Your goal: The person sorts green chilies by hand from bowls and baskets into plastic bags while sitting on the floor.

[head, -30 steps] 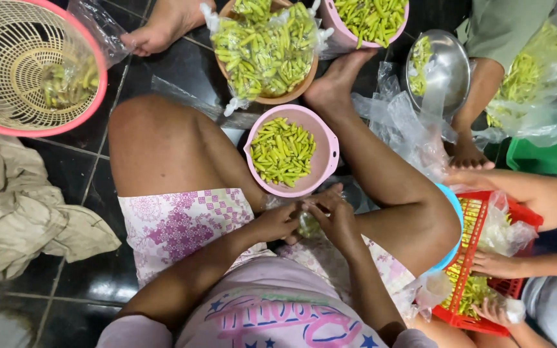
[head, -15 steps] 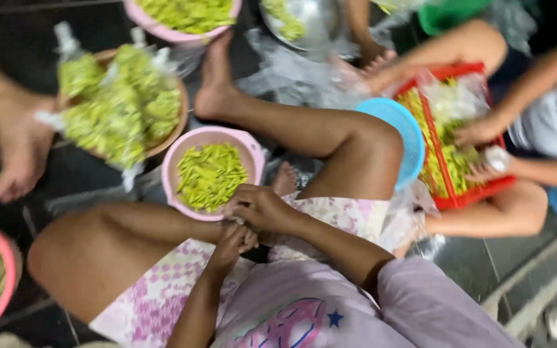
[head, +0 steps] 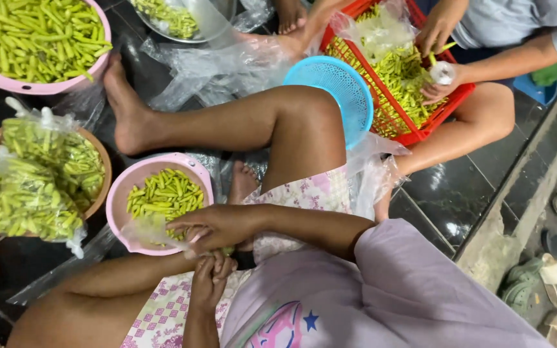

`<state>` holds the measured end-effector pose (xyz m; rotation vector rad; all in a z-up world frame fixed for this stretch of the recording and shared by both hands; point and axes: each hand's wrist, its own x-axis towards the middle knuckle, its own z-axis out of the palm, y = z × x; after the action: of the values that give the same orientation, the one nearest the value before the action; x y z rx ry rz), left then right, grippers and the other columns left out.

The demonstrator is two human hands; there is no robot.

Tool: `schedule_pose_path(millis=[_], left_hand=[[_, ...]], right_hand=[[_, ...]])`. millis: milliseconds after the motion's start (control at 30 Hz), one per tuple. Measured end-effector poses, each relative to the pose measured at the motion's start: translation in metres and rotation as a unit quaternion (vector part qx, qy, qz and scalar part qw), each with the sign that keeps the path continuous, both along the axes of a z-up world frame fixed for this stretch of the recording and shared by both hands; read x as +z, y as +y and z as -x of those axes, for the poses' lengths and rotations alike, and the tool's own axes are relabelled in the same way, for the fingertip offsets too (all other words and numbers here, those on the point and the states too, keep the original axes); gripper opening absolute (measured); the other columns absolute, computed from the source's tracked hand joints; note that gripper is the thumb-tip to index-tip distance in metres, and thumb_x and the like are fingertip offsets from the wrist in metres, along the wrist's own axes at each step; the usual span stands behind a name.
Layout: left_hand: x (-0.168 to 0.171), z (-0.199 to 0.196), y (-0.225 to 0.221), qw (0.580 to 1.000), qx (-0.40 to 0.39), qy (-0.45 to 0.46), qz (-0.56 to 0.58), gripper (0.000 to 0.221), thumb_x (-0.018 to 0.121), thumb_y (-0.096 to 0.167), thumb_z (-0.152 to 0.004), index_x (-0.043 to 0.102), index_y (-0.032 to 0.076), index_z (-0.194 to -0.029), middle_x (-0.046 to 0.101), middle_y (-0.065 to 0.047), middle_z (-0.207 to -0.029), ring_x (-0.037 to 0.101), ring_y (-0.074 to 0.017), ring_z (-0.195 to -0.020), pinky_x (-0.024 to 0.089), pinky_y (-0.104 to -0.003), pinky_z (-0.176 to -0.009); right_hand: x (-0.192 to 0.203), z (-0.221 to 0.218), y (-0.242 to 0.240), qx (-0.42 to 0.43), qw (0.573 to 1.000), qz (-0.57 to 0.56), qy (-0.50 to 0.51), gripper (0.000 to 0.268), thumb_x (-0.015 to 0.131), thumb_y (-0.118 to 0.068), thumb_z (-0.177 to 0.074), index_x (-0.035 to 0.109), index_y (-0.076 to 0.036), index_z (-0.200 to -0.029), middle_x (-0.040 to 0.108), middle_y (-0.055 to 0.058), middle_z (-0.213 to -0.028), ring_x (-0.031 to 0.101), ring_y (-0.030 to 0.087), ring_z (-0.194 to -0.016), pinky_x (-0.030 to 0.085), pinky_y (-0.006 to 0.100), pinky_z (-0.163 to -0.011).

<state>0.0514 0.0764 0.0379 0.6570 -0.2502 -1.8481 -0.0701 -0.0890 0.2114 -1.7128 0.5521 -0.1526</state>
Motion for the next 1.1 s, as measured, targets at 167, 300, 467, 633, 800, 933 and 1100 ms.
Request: schedule_pose_path(millis=[167, 300, 467, 633, 800, 933, 1100], left_hand=[[-0.016, -0.017, 0.009, 0.985, 0.044, 0.162, -0.047, 0.023, 0.04, 0.001, -0.096, 0.05, 0.003, -0.076, 0.044, -0.002, -0.063, 0.033, -0.0061, -0.05, 0.025, -0.017, -0.044], [-0.018, -0.014, 0.01, 0.98, -0.045, 0.192, 0.024, 0.015, 0.04, 0.003, -0.096, 0.052, 0.0, -0.104, 0.049, -0.004, -0.068, 0.036, -0.0076, -0.047, 0.03, -0.02, -0.045], [0.03, -0.012, -0.001, 0.989, -0.027, 0.144, -0.016, 0.016, 0.051, 0.003, -0.081, 0.047, 0.012, -0.07, 0.023, 0.008, -0.049, 0.029, -0.0056, -0.04, 0.05, -0.035, -0.059], [0.052, -0.026, -0.011, 0.983, 0.026, 0.179, -0.044, 0.02, 0.053, 0.017, -0.084, 0.04, 0.02, -0.068, 0.022, 0.008, -0.045, 0.02, -0.008, -0.04, 0.044, -0.033, -0.064], [0.032, -0.035, -0.021, 0.96, 0.103, 0.252, 0.065, 0.016, 0.036, 0.02, -0.101, 0.038, 0.027, -0.086, 0.026, 0.01, -0.046, 0.026, -0.0079, -0.045, 0.046, -0.029, -0.078], [0.036, -0.03, -0.028, 0.963, 0.097, 0.249, 0.042, 0.009, 0.045, 0.022, -0.101, 0.049, 0.023, -0.093, 0.031, 0.009, -0.047, 0.026, -0.0091, -0.046, 0.043, -0.031, -0.082], [0.07, -0.036, -0.033, 0.96, 0.109, 0.254, 0.031, 0.038, 0.04, 0.029, -0.107, 0.047, 0.021, -0.071, 0.025, 0.007, -0.047, 0.025, -0.0104, -0.047, 0.044, -0.03, -0.085]], right_hand=[[-0.034, 0.02, 0.012, 0.157, 0.975, -0.054, 0.146, 0.11, 0.081, -0.048, -0.067, 0.037, -0.001, -0.155, 0.054, 0.022, -0.151, 0.058, 0.033, -0.133, 0.044, 0.035, -0.109], [-0.031, 0.036, 0.019, 0.158, 0.967, -0.071, 0.189, 0.076, 0.085, -0.023, -0.066, 0.058, -0.018, -0.137, 0.075, 0.004, -0.113, 0.071, 0.023, -0.098, 0.055, 0.036, -0.085], [-0.009, 0.06, 0.005, 0.189, 0.957, -0.106, 0.192, 0.072, 0.082, -0.031, -0.082, 0.051, -0.017, -0.145, 0.065, 0.029, -0.13, 0.061, 0.051, -0.123, 0.05, 0.058, -0.102], [-0.013, 0.07, 0.002, 0.014, 0.973, -0.189, 0.134, 0.069, 0.091, -0.022, -0.076, 0.06, -0.016, -0.138, 0.076, 0.005, -0.112, 0.067, 0.016, -0.101, 0.057, 0.035, -0.085], [-0.015, 0.092, -0.002, -0.083, 0.965, -0.216, 0.122, 0.072, 0.09, -0.017, -0.077, 0.053, -0.016, -0.139, 0.075, 0.011, -0.116, 0.065, 0.019, -0.094, 0.06, 0.036, -0.08], [-0.013, 0.111, -0.013, -0.147, 0.967, -0.151, 0.144, 0.074, 0.089, -0.018, -0.075, 0.054, -0.015, -0.14, 0.069, 0.016, -0.125, 0.064, 0.024, -0.102, 0.06, 0.042, -0.085], [0.018, 0.093, -0.006, -0.154, 0.978, -0.094, 0.105, 0.07, 0.082, -0.006, -0.078, 0.057, -0.011, -0.144, 0.06, 0.017, -0.145, 0.056, 0.027, -0.129, 0.049, 0.046, -0.105]])
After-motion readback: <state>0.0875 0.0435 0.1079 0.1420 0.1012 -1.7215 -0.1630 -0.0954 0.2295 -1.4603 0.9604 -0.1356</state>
